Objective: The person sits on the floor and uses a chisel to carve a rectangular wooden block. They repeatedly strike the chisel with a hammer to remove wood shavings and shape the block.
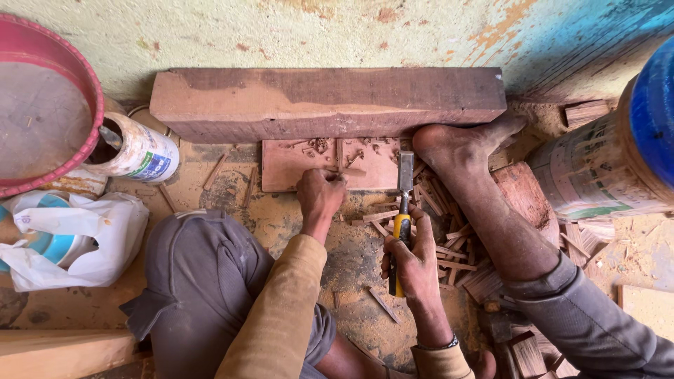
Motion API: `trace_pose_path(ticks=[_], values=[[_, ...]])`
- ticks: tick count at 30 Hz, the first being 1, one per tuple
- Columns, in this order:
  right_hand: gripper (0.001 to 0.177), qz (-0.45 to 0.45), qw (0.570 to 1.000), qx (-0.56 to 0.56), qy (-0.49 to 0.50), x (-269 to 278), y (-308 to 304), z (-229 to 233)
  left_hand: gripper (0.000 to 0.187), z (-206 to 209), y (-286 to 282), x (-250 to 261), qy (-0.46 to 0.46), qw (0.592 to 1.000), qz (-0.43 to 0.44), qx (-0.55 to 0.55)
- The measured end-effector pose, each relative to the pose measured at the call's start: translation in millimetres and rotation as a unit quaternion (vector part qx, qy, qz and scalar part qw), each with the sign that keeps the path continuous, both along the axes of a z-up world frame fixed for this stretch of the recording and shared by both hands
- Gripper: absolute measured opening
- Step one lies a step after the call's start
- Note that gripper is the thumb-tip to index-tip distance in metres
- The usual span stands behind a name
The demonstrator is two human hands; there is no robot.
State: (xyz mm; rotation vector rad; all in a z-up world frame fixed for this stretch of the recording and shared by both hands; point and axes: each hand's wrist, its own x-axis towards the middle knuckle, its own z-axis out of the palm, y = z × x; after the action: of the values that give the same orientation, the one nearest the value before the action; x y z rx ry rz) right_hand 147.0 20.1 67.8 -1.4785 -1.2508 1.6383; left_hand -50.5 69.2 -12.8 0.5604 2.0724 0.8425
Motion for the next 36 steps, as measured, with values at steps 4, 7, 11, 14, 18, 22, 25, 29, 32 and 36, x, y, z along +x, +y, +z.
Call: trace_pose_path(ticks=[4, 7, 11, 14, 18, 22, 25, 29, 32, 36], values=[[0.060, -0.006, 1.000, -0.006, -0.004, -0.5, -0.2, -0.8, 0.005, -0.6, -5.0, 2.4, 0.101, 0.993, 0.000, 0.069], [0.061, -0.001, 1.000, -0.009, -0.005, -2.3, 0.0, -0.6, 0.006, 6.7, -8.3, 6.9, 0.158, 0.984, -0.023, 0.076], [0.062, 0.020, 1.000, 0.000, -0.018, -3.1, -2.4, 0.6, 0.008, 0.3, -7.3, 7.1, 0.249, 0.961, -0.078, 0.091], [0.063, 0.053, 0.998, 0.022, -0.014, -1.9, -3.3, -1.9, 0.016, -16.7, -6.2, 4.1, 0.341, 0.925, -0.125, 0.115], [0.064, 0.103, 0.995, 0.007, -0.009, -3.5, -6.2, -10.9, 0.025, -30.3, -11.8, -5.0, 0.376, 0.900, -0.150, 0.159], [0.068, 0.134, 0.990, -0.048, 0.003, -10.0, -12.0, -18.7, 0.036, -40.3, -12.8, -10.6, 0.376, 0.901, -0.164, 0.142], [0.067, 0.127, 0.988, -0.084, 0.020, -20.6, -16.4, -18.5, 0.041, -44.5, -10.5, -14.0, 0.385, 0.896, -0.167, 0.145], [0.067, 0.129, 0.987, -0.091, 0.024, -35.6, -15.8, -9.8, 0.066, -29.9, -9.9, -22.3, 0.365, 0.913, -0.149, 0.108], [0.065, 0.120, 0.988, -0.097, -0.008, -44.8, -14.1, -2.3, 0.069, -19.6, -10.0, -24.0, 0.363, 0.915, -0.159, 0.081], [0.062, 0.093, 0.987, -0.123, -0.036, -49.9, -15.5, 3.3, 0.065, -14.4, -10.3, -25.7, 0.347, 0.918, -0.178, 0.070]])
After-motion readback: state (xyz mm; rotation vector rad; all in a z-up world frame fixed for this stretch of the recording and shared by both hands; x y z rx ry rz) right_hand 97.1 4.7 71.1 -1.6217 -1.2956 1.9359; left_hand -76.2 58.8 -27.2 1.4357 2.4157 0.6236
